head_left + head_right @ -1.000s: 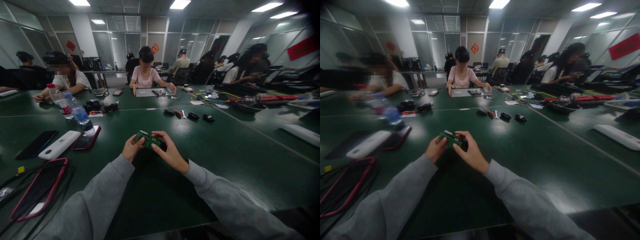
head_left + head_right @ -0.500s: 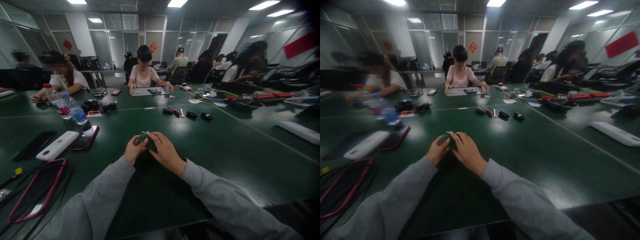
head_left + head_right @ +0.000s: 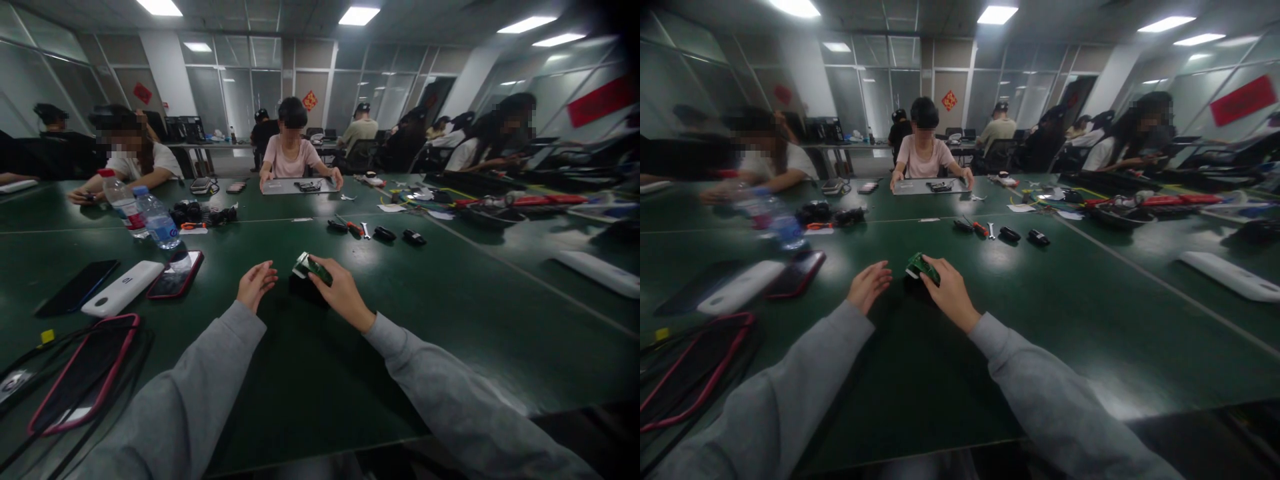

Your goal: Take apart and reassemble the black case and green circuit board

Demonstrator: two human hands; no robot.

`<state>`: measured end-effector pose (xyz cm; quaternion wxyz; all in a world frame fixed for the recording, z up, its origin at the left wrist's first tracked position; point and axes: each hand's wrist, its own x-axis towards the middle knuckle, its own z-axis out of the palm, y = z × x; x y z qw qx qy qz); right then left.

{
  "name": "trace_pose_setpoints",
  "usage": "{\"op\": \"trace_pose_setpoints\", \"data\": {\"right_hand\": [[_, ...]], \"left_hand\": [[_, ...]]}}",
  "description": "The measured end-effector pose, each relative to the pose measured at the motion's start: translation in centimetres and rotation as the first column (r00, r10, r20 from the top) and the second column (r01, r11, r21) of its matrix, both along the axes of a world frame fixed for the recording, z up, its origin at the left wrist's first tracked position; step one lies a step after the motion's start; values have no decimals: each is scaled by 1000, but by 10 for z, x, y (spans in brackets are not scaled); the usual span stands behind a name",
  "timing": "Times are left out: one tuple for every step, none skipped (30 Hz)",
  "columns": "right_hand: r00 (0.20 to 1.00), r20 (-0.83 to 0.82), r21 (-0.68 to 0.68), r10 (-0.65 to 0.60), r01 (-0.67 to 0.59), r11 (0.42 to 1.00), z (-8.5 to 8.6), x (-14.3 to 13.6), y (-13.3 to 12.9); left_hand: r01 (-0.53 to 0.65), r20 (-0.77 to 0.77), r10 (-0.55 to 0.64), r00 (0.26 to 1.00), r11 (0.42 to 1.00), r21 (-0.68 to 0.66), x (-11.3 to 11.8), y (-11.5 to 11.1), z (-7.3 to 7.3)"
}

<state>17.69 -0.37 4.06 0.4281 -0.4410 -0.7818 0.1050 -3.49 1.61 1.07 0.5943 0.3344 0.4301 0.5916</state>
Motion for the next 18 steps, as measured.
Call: {"op": "trace_pose_setpoints", "data": {"right_hand": [[999,47,-8,14,-14,1000,-2,-2,0],[996,91,-10,18,-17,1000,-4,-3,-1],[991,132,-5,15,-15,1000,-5,-4,-2],[986,169,4,9,-10,1000,-5,-5,-2],[980,199,15,-1,-2,1000,-6,-6,-3],[975,223,28,-13,7,1000,-6,-6,-4],[969,246,39,-23,13,999,-7,-6,-4],[963,269,49,-30,17,999,-8,-5,-4],[956,292,59,-36,20,998,-9,-5,-4],[948,316,67,-41,21,998,-10,-3,-3],[940,338,77,-50,25,997,-12,0,-2],[932,359,87,-59,30,996,-13,3,0],[924,374,99,-73,39,994,-15,9,2],[918,387,110,-89,50,993,-17,16,6],[912,395,123,-112,69,990,-19,26,10],[906,399,138,-144,96,986,-21,38,16],[898,402,153,-179,127,980,-24,54,21],[889,400,173,-224,167,971,-27,73,27]], "left_hand": [[-12,6,12,1000,1000,-2,-2,2,-3],[-18,12,18,1000,1000,-2,-3,3,-4],[-18,16,18,1000,1000,-2,-3,3,-5],[-14,15,14,1000,1000,0,-3,3,-5],[-8,10,8,1000,1000,2,-4,3,-5],[-1,2,1,1000,1000,1,-3,3,-4],[5,-7,-5,1000,1000,-4,-3,2,-4],[8,-16,-8,1000,1000,-11,-4,2,-3],[8,-25,-8,1000,1000,-21,-4,2,-3],[7,-33,-8,999,1000,-30,-4,3,-3],[6,-41,-8,999,999,-37,-5,3,-3],[7,-47,-9,999,999,-39,-5,4,-3],[10,-51,-11,999,999,-36,-6,4,-3],[13,-53,-15,998,999,-33,-7,5,-4],[17,-52,-19,998,999,-29,-7,5,-4],[20,-50,-21,999,999,-28,-7,5,-4],[22,-48,-24,999,999,-30,-8,6,-4],[22,-47,-23,999,999,-33,-8,6,-4]]}}
